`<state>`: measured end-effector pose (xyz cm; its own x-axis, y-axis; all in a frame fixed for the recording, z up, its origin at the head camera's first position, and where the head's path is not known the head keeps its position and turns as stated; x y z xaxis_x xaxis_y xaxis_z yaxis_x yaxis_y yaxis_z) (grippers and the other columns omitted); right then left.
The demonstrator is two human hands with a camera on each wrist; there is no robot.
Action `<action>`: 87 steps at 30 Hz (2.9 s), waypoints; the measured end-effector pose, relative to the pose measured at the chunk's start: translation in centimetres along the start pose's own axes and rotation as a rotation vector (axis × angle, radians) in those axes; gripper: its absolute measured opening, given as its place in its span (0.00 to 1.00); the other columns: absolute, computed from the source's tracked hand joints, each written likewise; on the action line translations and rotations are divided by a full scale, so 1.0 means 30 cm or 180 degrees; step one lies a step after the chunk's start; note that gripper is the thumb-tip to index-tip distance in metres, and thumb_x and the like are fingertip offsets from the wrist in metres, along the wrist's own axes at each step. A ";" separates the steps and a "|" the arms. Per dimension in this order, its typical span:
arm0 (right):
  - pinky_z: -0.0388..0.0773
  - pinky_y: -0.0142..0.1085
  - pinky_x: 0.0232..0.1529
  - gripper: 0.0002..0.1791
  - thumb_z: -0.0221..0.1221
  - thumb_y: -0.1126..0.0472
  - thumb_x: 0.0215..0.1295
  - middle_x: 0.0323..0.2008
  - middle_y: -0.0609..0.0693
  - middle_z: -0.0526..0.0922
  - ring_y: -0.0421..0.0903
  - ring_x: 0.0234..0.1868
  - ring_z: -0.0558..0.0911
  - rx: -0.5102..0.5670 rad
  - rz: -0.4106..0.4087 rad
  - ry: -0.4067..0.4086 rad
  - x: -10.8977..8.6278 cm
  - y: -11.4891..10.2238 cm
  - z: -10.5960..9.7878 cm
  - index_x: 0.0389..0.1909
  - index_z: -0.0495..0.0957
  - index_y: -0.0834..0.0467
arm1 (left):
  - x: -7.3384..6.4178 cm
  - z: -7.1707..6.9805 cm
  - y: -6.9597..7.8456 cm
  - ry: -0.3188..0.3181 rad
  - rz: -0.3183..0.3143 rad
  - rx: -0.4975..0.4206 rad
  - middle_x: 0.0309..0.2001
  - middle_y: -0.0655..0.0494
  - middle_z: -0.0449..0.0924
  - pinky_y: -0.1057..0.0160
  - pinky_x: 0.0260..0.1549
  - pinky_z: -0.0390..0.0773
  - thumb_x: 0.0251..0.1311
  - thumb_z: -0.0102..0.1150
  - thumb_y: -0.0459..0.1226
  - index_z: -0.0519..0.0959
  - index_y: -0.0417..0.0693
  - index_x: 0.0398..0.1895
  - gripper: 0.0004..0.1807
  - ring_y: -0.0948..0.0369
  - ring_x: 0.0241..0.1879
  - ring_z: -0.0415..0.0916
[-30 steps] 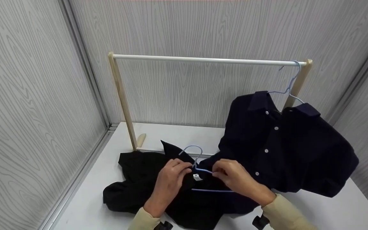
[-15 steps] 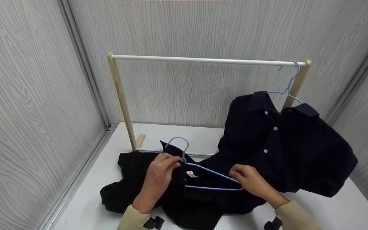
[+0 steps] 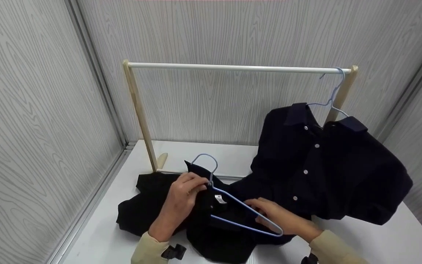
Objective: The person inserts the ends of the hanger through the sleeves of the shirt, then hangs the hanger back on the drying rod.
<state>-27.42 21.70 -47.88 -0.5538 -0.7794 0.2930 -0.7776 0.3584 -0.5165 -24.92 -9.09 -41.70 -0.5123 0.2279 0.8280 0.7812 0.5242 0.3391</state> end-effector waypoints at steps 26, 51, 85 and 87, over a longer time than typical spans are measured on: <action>0.71 0.25 0.20 0.15 0.69 0.65 0.56 0.17 0.39 0.75 0.28 0.19 0.69 0.0018 0.0687 0.0832 -0.005 -0.008 -0.009 0.19 0.72 0.52 | 0.009 -0.024 -0.018 0.0184 -0.0080 -0.0004 0.35 0.56 0.82 0.69 0.37 0.78 0.59 0.66 0.29 0.86 0.43 0.37 0.05 0.63 0.36 0.76; 0.82 0.32 0.34 0.05 0.64 0.61 0.65 0.30 0.52 0.83 0.36 0.29 0.82 0.0964 0.1305 0.0883 0.001 -0.024 -0.065 0.34 0.81 0.59 | -0.001 0.006 -0.004 0.0407 -0.0589 0.0524 0.37 0.61 0.79 0.65 0.35 0.70 0.64 0.65 0.44 0.89 0.52 0.37 0.08 0.64 0.36 0.67; 0.85 0.37 0.35 0.06 0.60 0.72 0.63 0.38 0.62 0.84 0.44 0.32 0.85 0.1125 0.1522 0.1175 -0.010 -0.054 -0.165 0.40 0.80 0.65 | -0.013 0.032 -0.021 0.0304 -0.0191 0.1518 0.33 0.52 0.71 0.59 0.35 0.63 0.71 0.50 0.36 0.75 0.42 0.36 0.07 0.54 0.33 0.66; 0.85 0.37 0.35 0.06 0.59 0.73 0.64 0.38 0.63 0.84 0.43 0.32 0.85 0.1102 0.1488 0.1191 -0.011 -0.058 -0.174 0.40 0.80 0.66 | -0.014 0.035 -0.021 0.0272 -0.0151 0.1597 0.32 0.51 0.70 0.59 0.34 0.63 0.71 0.49 0.36 0.75 0.41 0.35 0.08 0.54 0.32 0.65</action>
<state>-27.43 24.02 -42.87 -0.9216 -0.3309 0.2028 -0.3269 0.3803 -0.8651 -25.57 -8.66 -42.73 -0.4956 0.1373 0.8576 0.4796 0.8665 0.1384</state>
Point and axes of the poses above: each hand's wrist, its own x-axis towards the middle knuckle, its own z-axis out of the palm, y = z × x, the point moved 1 cm from there along x, towards the middle knuckle
